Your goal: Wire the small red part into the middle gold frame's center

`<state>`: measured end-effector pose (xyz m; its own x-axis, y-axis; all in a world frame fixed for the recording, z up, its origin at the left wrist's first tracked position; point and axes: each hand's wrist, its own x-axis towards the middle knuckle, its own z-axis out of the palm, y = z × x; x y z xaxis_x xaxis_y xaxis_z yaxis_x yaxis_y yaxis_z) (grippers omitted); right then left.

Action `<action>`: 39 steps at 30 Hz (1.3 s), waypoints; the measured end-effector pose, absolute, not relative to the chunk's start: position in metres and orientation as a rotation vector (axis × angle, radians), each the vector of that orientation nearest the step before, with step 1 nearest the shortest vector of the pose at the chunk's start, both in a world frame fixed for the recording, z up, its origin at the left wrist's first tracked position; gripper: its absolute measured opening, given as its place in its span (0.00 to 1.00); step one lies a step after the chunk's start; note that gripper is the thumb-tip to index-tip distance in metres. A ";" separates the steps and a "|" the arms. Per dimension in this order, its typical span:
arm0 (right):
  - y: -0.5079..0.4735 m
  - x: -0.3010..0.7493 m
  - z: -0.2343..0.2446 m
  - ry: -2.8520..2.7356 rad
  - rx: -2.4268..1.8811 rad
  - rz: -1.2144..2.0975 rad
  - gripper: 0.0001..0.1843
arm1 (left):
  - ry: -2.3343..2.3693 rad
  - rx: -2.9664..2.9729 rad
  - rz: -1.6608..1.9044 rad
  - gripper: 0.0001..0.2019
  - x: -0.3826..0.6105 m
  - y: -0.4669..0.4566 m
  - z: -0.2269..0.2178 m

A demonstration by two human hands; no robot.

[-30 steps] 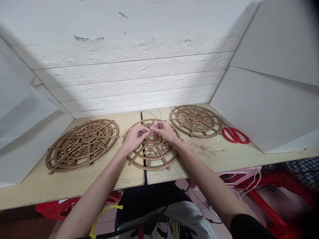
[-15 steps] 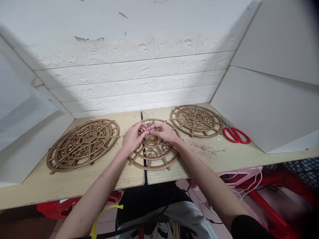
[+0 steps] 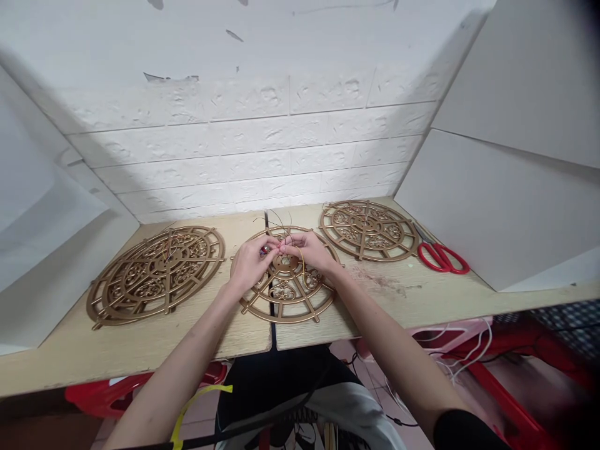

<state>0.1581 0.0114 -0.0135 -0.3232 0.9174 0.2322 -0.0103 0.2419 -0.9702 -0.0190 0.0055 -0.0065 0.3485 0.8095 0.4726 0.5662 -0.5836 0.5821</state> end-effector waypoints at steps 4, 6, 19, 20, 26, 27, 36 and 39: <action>0.013 0.158 -0.013 -1.495 -0.882 1.255 0.15 | 1.237 2.317 1.098 0.07 -0.019 0.006 -0.007; 0.014 0.158 -0.014 -1.471 -0.882 1.240 0.13 | 1.254 2.297 1.100 0.07 -0.019 0.007 -0.007; 0.015 0.160 -0.013 -1.458 -0.846 1.221 0.12 | 1.227 2.350 1.063 0.05 -0.020 0.008 -0.009; 0.015 0.160 -0.013 -1.472 -0.845 1.212 0.12 | 1.216 2.380 1.058 0.05 -0.020 0.007 -0.009; 0.014 0.162 -0.012 -1.472 -0.862 1.187 0.16 | 1.227 2.506 1.010 0.09 -0.019 0.004 -0.007; 0.014 0.164 -0.011 -1.449 -0.867 1.167 0.17 | 1.238 2.532 0.989 0.10 -0.019 0.003 -0.007; -0.025 0.181 0.002 -1.523 -0.949 0.734 0.25 | 1.333 2.599 0.982 0.12 -0.023 0.003 -0.007; -0.079 0.204 -0.009 -1.566 -1.116 0.475 0.19 | 1.363 2.558 1.001 0.11 -0.023 0.003 -0.007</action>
<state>0.2037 -0.0794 -0.0093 0.0453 0.8428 0.5364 0.4030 0.4759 -0.7817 -0.0227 0.0027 -0.0068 0.3925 0.7649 0.5108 0.7162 -0.6026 0.3520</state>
